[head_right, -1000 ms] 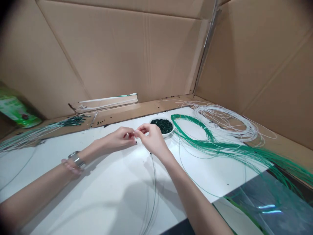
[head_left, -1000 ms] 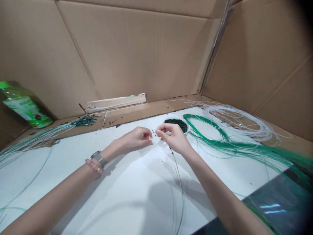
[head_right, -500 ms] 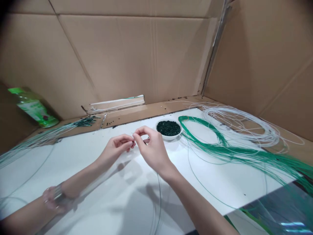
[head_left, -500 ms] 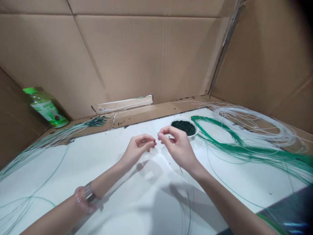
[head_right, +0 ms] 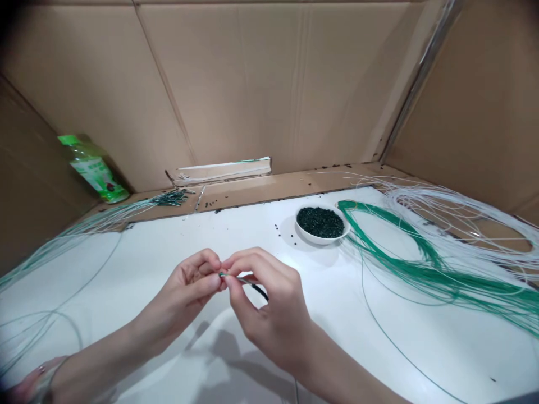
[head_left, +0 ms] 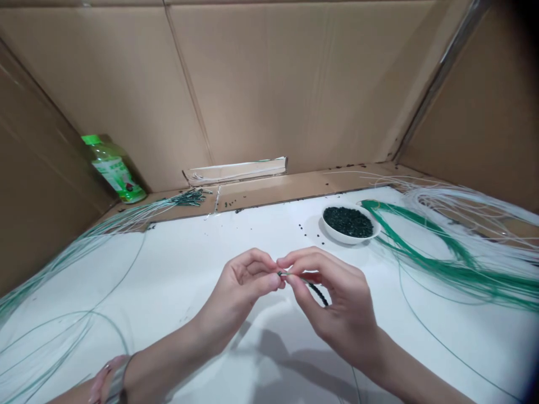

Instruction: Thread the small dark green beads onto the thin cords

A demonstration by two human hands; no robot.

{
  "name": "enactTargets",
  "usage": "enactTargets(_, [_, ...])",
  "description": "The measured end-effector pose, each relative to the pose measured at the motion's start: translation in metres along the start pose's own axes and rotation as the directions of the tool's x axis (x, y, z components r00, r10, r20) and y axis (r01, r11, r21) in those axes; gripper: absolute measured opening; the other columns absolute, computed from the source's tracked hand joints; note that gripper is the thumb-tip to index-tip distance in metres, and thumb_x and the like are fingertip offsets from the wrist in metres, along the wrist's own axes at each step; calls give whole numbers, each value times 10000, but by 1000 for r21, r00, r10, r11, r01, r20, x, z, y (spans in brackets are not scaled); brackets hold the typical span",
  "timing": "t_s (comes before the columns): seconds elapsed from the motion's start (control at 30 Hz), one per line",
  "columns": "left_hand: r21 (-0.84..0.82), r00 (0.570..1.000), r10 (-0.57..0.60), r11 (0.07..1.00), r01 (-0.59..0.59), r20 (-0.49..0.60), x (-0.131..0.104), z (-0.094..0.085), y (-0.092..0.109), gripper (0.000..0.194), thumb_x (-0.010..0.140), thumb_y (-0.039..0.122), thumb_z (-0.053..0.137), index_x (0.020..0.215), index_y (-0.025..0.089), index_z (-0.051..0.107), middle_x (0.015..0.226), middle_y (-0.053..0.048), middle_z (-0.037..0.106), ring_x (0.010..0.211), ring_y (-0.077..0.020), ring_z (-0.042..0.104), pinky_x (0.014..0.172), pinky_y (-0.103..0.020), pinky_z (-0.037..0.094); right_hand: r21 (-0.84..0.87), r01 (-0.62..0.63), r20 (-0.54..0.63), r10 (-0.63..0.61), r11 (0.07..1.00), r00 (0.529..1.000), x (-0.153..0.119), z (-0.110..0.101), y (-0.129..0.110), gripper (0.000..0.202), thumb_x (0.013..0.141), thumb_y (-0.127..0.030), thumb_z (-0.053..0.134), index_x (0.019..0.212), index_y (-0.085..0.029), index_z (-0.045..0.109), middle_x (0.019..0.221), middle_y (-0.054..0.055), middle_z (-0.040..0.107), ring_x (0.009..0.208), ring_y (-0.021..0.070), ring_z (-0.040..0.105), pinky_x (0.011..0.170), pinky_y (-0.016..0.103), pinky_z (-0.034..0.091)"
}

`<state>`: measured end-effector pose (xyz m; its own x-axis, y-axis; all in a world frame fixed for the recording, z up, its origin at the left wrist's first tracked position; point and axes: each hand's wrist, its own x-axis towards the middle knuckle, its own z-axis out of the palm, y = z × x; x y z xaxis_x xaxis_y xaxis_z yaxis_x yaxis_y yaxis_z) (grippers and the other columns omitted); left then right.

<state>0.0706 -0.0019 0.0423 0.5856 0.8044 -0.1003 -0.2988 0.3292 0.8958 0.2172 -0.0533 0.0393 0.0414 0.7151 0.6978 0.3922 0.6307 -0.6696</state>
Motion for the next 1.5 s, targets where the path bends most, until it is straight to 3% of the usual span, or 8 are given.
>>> enactTargets(0.47, [127,988,151,981,-146,-29,-4,-3,-1,133,692,124,749,702,160,621,679,34,686,667,-65,646,647,-133,513,-59,46,49,-43,997,998,-2,-2,0,195,762,0,543,846,-174,568,866,24,654,783,80,634,631,133,554])
enactTargets(1.03, [146,985,168,976,-159,-48,-5,-2,-1,118,682,135,756,703,166,644,688,25,681,671,-77,650,647,-144,524,-65,40,52,-37,997,998,-4,-2,1,209,761,-5,559,869,-184,570,863,17,654,780,77,631,594,124,550])
enactTargets(1.33, [175,981,183,970,-169,-66,-5,0,1,104,646,113,771,661,180,693,677,15,698,644,-85,650,623,-145,533,-160,157,46,-152,975,987,-2,-1,0,224,751,14,556,871,-175,574,810,32,662,775,97,636,647,175,554])
enactTargets(1.5, [171,981,175,972,-159,-84,-5,0,-1,105,620,118,786,639,194,716,656,10,703,627,-100,655,613,-161,544,-140,158,67,-150,977,986,-3,-1,0,230,757,14,556,878,-180,588,820,35,667,785,112,641,680,216,561])
